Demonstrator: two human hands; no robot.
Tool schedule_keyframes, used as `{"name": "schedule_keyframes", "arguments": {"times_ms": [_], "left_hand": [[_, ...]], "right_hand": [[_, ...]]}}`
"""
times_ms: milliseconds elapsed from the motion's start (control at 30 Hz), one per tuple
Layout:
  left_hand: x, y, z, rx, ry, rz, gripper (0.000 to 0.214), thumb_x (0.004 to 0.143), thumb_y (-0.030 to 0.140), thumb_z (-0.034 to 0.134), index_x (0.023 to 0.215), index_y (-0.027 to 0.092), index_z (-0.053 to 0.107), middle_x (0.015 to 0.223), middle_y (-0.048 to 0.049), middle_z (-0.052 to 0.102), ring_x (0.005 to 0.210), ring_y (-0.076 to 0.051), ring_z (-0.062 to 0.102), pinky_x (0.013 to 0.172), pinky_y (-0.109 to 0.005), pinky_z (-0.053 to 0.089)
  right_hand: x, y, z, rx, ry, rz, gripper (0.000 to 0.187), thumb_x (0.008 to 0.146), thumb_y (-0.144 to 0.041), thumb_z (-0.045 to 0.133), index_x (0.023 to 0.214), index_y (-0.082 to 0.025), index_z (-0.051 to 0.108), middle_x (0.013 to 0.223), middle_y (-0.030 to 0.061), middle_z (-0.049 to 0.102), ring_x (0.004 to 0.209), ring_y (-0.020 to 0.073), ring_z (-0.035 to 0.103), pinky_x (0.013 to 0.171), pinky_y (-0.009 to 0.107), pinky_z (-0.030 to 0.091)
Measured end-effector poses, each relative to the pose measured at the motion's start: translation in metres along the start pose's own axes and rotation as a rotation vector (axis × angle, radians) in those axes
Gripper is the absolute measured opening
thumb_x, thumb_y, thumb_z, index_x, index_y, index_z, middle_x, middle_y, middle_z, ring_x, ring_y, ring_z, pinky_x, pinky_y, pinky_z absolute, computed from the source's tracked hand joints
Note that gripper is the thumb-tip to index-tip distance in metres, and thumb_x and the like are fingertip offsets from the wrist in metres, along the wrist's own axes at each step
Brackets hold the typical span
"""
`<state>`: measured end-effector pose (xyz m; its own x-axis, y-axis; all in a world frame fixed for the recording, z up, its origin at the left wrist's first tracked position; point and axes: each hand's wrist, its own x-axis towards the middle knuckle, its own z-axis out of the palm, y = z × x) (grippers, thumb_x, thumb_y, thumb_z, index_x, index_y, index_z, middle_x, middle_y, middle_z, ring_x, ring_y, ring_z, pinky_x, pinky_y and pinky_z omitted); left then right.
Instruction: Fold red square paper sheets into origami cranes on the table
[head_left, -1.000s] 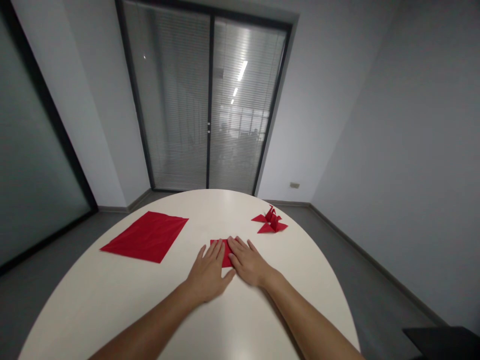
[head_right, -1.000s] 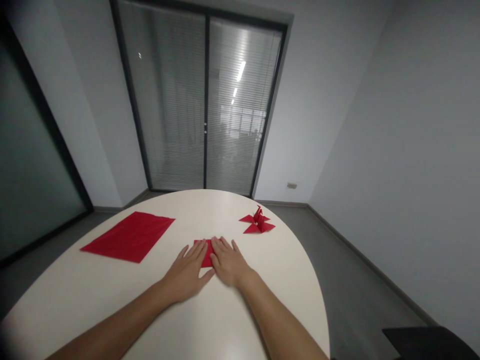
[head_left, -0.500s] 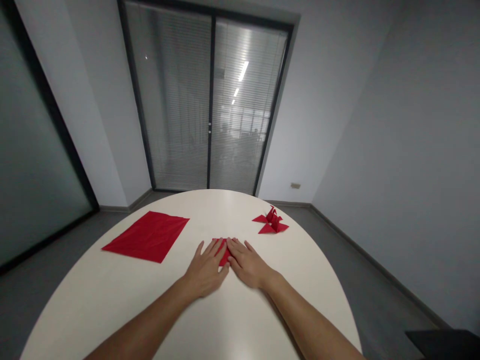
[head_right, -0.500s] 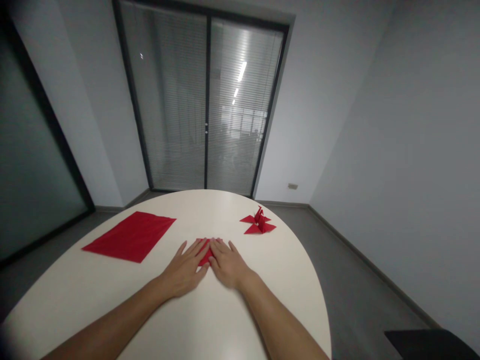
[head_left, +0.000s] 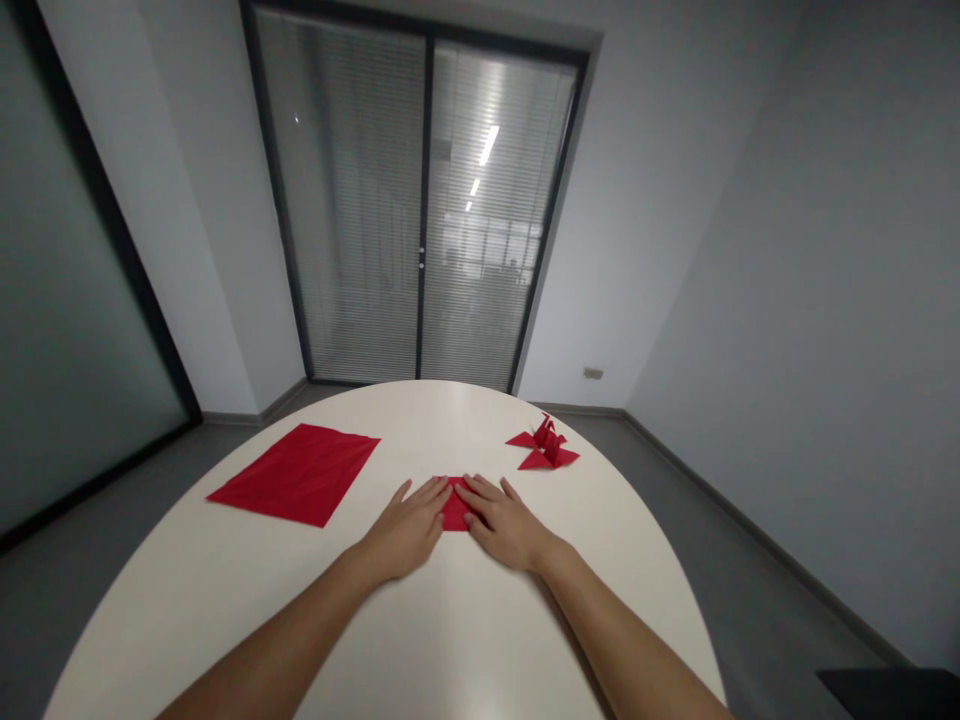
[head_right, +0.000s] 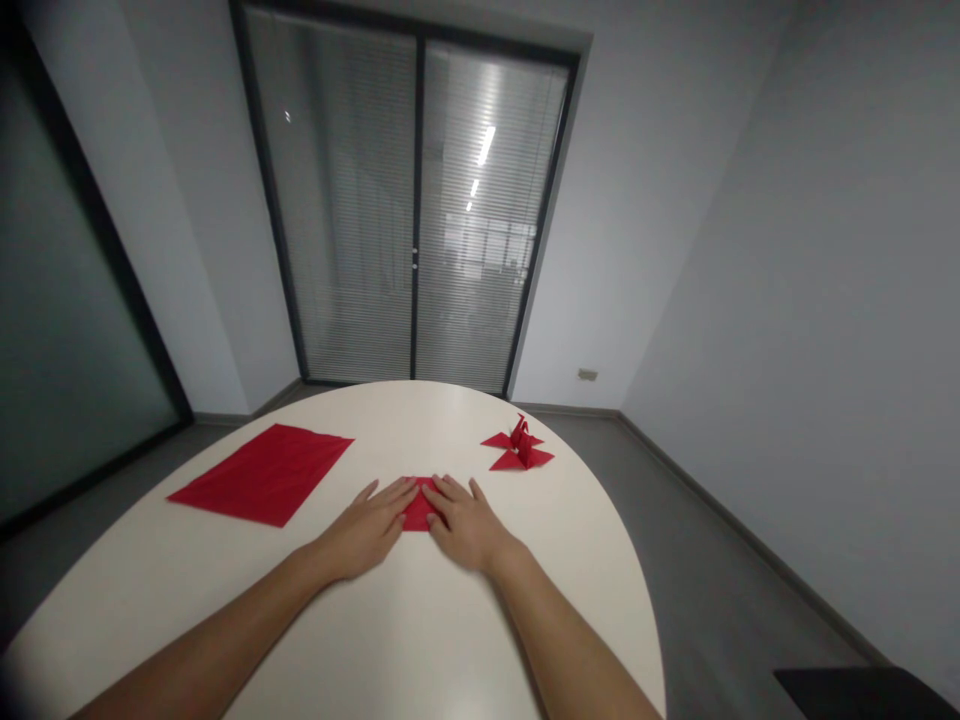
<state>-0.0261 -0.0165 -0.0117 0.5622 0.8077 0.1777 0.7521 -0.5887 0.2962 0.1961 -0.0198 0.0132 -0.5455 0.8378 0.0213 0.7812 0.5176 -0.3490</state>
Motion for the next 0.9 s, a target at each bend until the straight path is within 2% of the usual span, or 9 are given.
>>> {"name": "schedule_keyframes", "arguments": {"times_ms": [100, 267, 367, 500, 600, 700, 800, 900], "left_hand": [[-0.001, -0.004, 0.003, -0.001, 0.029, -0.034, 0.053, 0.099, 0.027, 0.034, 0.151, 0.017, 0.043, 0.158, -0.0134, 0.04, 0.149, -0.024, 0.033, 0.122, -0.053, 0.018], [-0.001, -0.006, 0.004, 0.027, 0.067, -0.043, 0.053, 0.098, 0.027, 0.037, 0.148, 0.016, 0.047, 0.156, -0.0139, 0.043, 0.148, -0.029, 0.034, 0.122, -0.055, 0.018], [-0.001, -0.008, 0.001, -0.003, 0.097, 0.012, 0.055, 0.096, 0.023, 0.041, 0.15, 0.019, 0.045, 0.157, -0.0107, 0.043, 0.149, -0.027, 0.032, 0.123, -0.053, 0.019], [0.0, -0.011, -0.001, -0.091, 0.104, 0.11, 0.053, 0.094, 0.015, 0.04, 0.145, 0.026, 0.051, 0.152, -0.0064, 0.051, 0.142, -0.02, 0.044, 0.122, -0.047, 0.026], [0.001, -0.013, 0.002, -0.102, 0.048, 0.065, 0.048, 0.099, 0.024, 0.038, 0.145, 0.025, 0.051, 0.154, -0.0081, 0.048, 0.145, -0.022, 0.04, 0.121, -0.05, 0.026], [0.001, -0.013, 0.005, -0.075, 0.041, 0.025, 0.049, 0.102, 0.033, 0.037, 0.148, 0.022, 0.047, 0.156, -0.0111, 0.043, 0.148, -0.024, 0.035, 0.122, -0.053, 0.02], [0.001, -0.012, 0.006, -0.022, 0.109, -0.026, 0.05, 0.101, 0.034, 0.039, 0.146, 0.017, 0.049, 0.155, -0.016, 0.044, 0.148, -0.028, 0.035, 0.122, -0.056, 0.017], [0.001, -0.011, 0.003, -0.046, 0.123, 0.029, 0.049, 0.099, 0.029, 0.042, 0.147, 0.02, 0.049, 0.155, -0.0125, 0.046, 0.146, -0.026, 0.038, 0.122, -0.052, 0.022]], "right_hand": [[0.001, 0.006, 0.002, 0.015, 0.002, -0.003, 0.059, 0.1, -0.038, 0.038, 0.157, -0.021, 0.034, 0.164, 0.0111, 0.028, 0.152, 0.0286, 0.023, 0.123, 0.056, 0.012], [0.002, 0.012, 0.002, 0.029, -0.006, 0.002, 0.063, 0.1, -0.042, 0.041, 0.158, -0.021, 0.031, 0.165, 0.0114, 0.025, 0.153, 0.0294, 0.02, 0.123, 0.055, 0.011], [0.001, 0.013, 0.001, 0.03, -0.025, -0.016, 0.066, 0.098, -0.046, 0.046, 0.158, -0.024, 0.03, 0.165, 0.0115, 0.023, 0.154, 0.0313, 0.018, 0.123, 0.057, 0.009], [-0.001, 0.016, -0.001, 0.03, -0.042, -0.024, 0.073, 0.095, -0.053, 0.051, 0.158, -0.024, 0.029, 0.166, 0.0124, 0.02, 0.154, 0.0352, 0.015, 0.122, 0.059, 0.01], [-0.001, 0.018, -0.002, 0.033, -0.054, -0.032, 0.077, 0.094, -0.057, 0.053, 0.159, -0.024, 0.028, 0.166, 0.0123, 0.018, 0.154, 0.0364, 0.012, 0.122, 0.059, 0.01], [0.0, 0.02, -0.003, 0.042, -0.053, -0.036, 0.077, 0.094, -0.059, 0.052, 0.158, -0.025, 0.028, 0.166, 0.0118, 0.017, 0.154, 0.0367, 0.011, 0.122, 0.06, 0.009], [0.0, 0.02, -0.003, 0.052, -0.046, -0.04, 0.076, 0.094, -0.06, 0.052, 0.158, -0.026, 0.029, 0.166, 0.0112, 0.018, 0.154, 0.037, 0.011, 0.122, 0.06, 0.009], [0.0, 0.021, -0.002, 0.049, -0.039, -0.039, 0.076, 0.095, -0.06, 0.051, 0.158, -0.026, 0.029, 0.166, 0.0113, 0.018, 0.154, 0.0372, 0.011, 0.122, 0.059, 0.01]]}}
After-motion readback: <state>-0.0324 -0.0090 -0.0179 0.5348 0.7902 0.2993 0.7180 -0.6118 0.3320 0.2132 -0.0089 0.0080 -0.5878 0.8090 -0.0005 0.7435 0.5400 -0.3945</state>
